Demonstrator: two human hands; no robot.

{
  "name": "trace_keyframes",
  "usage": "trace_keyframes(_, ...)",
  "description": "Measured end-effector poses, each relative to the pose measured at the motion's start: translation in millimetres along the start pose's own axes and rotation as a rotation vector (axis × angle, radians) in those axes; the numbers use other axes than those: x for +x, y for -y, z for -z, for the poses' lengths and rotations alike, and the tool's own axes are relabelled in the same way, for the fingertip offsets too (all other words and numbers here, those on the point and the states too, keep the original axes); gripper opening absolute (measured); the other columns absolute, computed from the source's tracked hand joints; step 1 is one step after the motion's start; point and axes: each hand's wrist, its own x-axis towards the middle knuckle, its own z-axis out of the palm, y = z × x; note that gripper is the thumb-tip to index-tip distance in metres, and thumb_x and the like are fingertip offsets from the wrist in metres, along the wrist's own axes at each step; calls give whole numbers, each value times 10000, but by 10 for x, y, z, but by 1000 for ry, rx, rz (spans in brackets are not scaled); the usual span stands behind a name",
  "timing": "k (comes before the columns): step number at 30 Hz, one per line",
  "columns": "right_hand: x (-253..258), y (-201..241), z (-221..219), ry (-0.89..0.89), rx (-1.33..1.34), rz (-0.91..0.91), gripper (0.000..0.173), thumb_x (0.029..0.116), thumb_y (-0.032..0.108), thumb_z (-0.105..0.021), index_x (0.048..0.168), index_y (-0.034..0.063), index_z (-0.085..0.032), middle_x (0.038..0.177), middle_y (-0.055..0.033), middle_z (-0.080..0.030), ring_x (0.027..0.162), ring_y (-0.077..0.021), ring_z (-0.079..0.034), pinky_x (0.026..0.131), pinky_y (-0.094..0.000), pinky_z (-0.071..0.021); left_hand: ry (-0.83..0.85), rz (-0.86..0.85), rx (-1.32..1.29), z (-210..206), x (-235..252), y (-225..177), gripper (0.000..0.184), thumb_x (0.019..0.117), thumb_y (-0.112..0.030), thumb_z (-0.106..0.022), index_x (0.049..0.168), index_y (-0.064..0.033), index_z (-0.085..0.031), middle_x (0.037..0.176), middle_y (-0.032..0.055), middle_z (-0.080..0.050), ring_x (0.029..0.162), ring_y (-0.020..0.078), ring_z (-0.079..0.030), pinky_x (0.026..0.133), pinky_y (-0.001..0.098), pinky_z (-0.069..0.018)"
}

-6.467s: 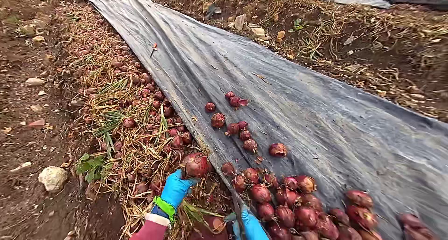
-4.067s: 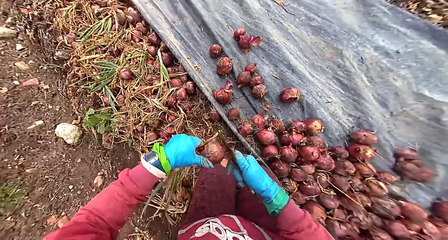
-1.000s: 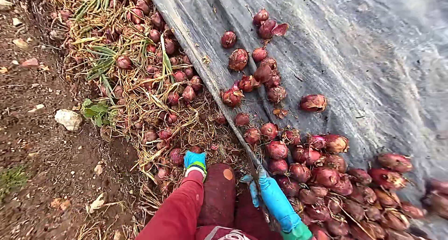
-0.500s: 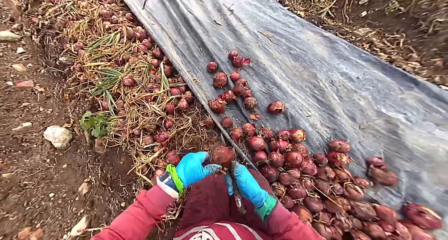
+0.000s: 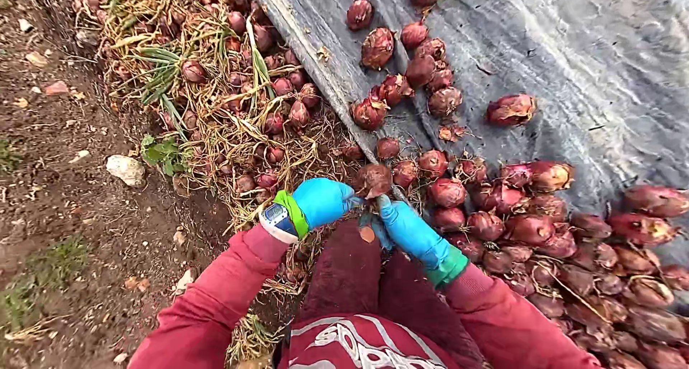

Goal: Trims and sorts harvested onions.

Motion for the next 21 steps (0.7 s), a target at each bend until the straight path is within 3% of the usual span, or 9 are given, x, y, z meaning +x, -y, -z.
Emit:
trace_keyframes(2, 10, -132, 168, -185, 220, -30, 929, 929, 831, -90, 908, 88, -647, 538, -48, -534, 407, -183, -534, 407, -378, -522, -259, 310, -284, -102, 181, 612, 421, 1080, -474, -484, 1102, -148, -749, 984, 101, -749, 969, 294, -719, 887, 604, -553)
trace_keyframes(4, -27, -284, 338, -315, 306, -151, 928, 956, 791, -50, 936, 86, -652, 545, -63, -530, 415, -209, -532, 417, -411, -530, -496, 651, -552, -525, 297, 1293, 452, 1078, -504, -447, 1109, -170, -750, 917, 60, -773, 887, 257, -752, 856, 573, -595)
trace_keyframes(5, -79, -364, 362, -351, 328, -208, 926, 970, 771, -41, 941, 81, -657, 541, -67, -526, 416, -217, -534, 420, -419, -534, -546, 773, -630, -800, 340, 1548, 460, 1080, -501, -440, 1117, -163, -749, 959, 64, -786, 937, 267, -759, 895, 581, -591)
trace_keyframes(7, -211, -507, 309, -372, 357, -297, 901, 1000, 729, -37, 909, 60, -635, 538, -83, -529, 417, -237, -548, 425, -438, -545, -539, 890, -694, -1314, 452, 1794, 414, 1071, -428, -510, 1187, -99, -733, 1139, 156, -751, 1138, 358, -692, 1020, 642, -498)
trace_keyframes(9, -357, -614, 179, -350, 367, -339, 898, 1014, 707, -49, 934, 47, -652, 549, -93, -546, 420, -240, -560, 422, -432, -548, -521, 902, -732, -1721, 592, 1818, 366, 966, -342, -701, 1265, -131, -715, 1221, 148, -731, 1198, 348, -670, 1048, 630, -497)
trace_keyframes(12, -561, -654, -16, -316, 340, -334, 886, 1011, 716, -95, 958, 49, -676, 572, -98, -578, 447, -235, -587, 453, -402, -563, -409, 837, -907, -1907, 676, 1602, 615, 778, -374, -906, 1298, -127, -689, 1224, 141, -727, 1195, 330, -667, 1050, 607, -508)
trace_keyframes(16, -777, -629, -240, -360, 352, -297, 851, 1051, 645, -100, 982, 40, -694, 582, -102, -588, 451, -229, -584, 447, -387, -551, -222, 751, -750, -2261, 489, 1129, 912, 640, -579, -927, 1374, -134, -618, 1233, 171, -711, 1174, 351, -673, 1011, 616, -532)
trace_keyframes(18, -892, -649, -329, -376, 363, -255, 851, 1053, 637, -91, 990, 36, -690, 591, -109, -596, 458, -232, -590, 451, -387, -555, -182, 737, -592, -2351, 360, 901, 1003, 609, -502, -943, 1436, -100, -542, 1287, 188, -677, 1185, 359, -665, 998, 607, -542)
trace_keyframes(21, -1038, -709, -432, -425, 360, -191, 862, 1052, 636, -80, 1017, 19, -682, 602, -122, -605, 466, -243, -601, 456, -391, -559, -104, 714, -432, -2283, 268, 828, 951, 650, -472, -922, 1415, -47, -549, 1311, 207, -656, 1203, 366, -657, 997, 593, -546)
